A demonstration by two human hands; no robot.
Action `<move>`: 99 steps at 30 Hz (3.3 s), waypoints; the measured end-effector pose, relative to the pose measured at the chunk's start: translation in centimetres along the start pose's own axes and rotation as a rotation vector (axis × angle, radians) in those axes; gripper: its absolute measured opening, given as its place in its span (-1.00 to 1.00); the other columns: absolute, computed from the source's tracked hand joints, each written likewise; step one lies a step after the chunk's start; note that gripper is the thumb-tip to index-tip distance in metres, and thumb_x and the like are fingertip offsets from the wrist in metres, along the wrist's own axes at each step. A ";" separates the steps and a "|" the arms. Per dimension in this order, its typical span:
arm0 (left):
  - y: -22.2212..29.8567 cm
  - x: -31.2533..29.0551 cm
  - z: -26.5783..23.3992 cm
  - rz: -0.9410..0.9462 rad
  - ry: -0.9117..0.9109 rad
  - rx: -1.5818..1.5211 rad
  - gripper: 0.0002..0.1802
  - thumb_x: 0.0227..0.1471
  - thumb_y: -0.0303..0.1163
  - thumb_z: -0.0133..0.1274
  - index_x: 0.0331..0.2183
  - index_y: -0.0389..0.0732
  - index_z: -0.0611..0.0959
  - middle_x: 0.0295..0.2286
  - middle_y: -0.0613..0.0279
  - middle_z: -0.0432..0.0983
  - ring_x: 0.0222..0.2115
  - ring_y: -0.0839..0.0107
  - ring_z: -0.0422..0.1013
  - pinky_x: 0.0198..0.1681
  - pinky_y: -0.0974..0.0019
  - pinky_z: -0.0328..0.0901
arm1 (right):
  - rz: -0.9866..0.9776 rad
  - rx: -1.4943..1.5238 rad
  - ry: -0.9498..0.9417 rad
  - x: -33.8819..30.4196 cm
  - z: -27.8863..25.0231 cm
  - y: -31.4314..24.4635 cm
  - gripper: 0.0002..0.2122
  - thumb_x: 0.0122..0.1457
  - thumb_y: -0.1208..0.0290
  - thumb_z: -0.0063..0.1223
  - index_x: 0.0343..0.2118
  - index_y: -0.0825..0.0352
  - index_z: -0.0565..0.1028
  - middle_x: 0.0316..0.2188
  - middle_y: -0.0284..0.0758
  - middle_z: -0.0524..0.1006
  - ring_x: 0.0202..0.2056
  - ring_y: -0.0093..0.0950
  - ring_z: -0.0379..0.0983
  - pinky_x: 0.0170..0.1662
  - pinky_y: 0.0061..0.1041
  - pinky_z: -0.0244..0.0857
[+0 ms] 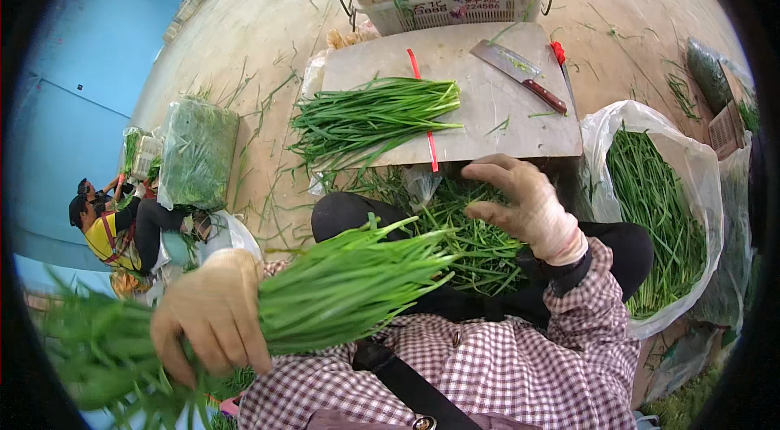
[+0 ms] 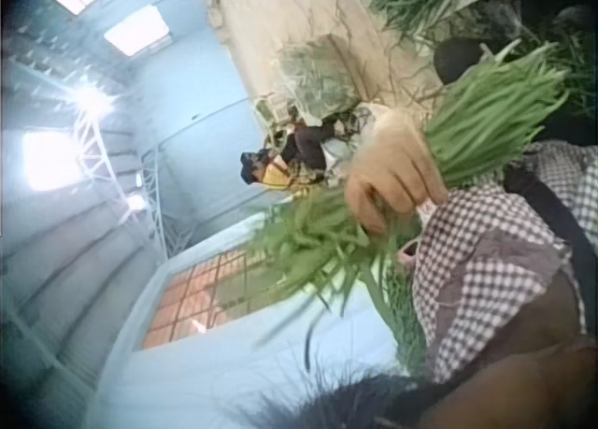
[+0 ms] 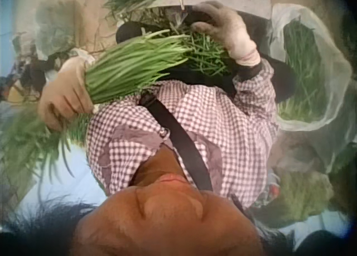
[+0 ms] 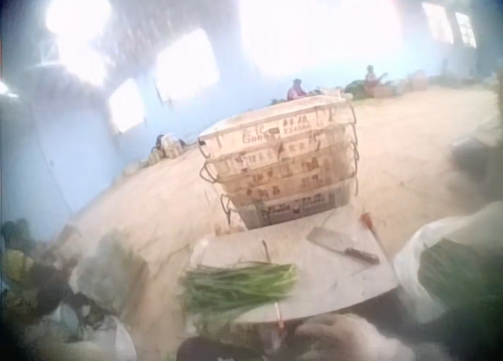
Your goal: Trimming, bundling, and cutting green onions or chives in a warehouse setting.
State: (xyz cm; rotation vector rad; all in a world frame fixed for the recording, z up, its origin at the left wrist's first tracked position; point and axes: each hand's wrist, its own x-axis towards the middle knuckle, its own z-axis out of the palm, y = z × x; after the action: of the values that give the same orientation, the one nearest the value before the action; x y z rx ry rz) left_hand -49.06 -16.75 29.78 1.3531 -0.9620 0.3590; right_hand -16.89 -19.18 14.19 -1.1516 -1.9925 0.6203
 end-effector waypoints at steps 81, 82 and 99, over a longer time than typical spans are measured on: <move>-5.1 4.4 0.8 0.230 -0.197 0.063 -0.79 0.15 -0.30 -0.11 -0.35 -0.22 0.54 -0.60 0.30 0.41 -0.60 0.42 0.39 -0.43 0.28 0.31 | -0.551 1.556 -0.300 -1.2 8.5 1.7 -0.81 0.15 0.38 0.14 -0.35 0.45 0.54 -0.37 -0.19 0.54 -0.30 -0.32 0.46 -0.24 -0.33 0.33; -5.4 4.1 0.5 0.250 -0.211 0.058 -0.79 0.15 -0.30 -0.11 -0.35 -0.22 0.54 -0.60 0.30 0.41 -0.60 0.42 0.39 -0.44 0.28 0.30 | -0.229 1.473 -0.438 -2.8 7.6 4.0 -0.82 0.15 0.38 0.14 -0.37 0.43 0.55 -0.40 -0.20 0.55 -0.33 -0.37 0.47 -0.24 -0.36 0.34; -5.8 5.6 0.8 0.241 -0.209 0.108 -0.76 0.15 -0.29 -0.17 -0.32 -0.20 0.54 -0.55 0.26 0.43 -0.58 0.39 0.38 -0.46 0.22 0.23 | -0.124 0.860 -0.785 3.1 5.6 -2.6 -0.60 -0.02 0.23 0.31 -0.16 0.36 0.54 -0.23 -0.18 0.51 -0.15 -0.29 0.45 -0.09 -0.36 0.32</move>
State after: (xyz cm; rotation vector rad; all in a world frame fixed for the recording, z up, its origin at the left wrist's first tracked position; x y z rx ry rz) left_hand -41.84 -20.50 30.14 1.3947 -1.3015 0.4631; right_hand -23.69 -17.92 13.73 -0.2463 -1.9737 1.8316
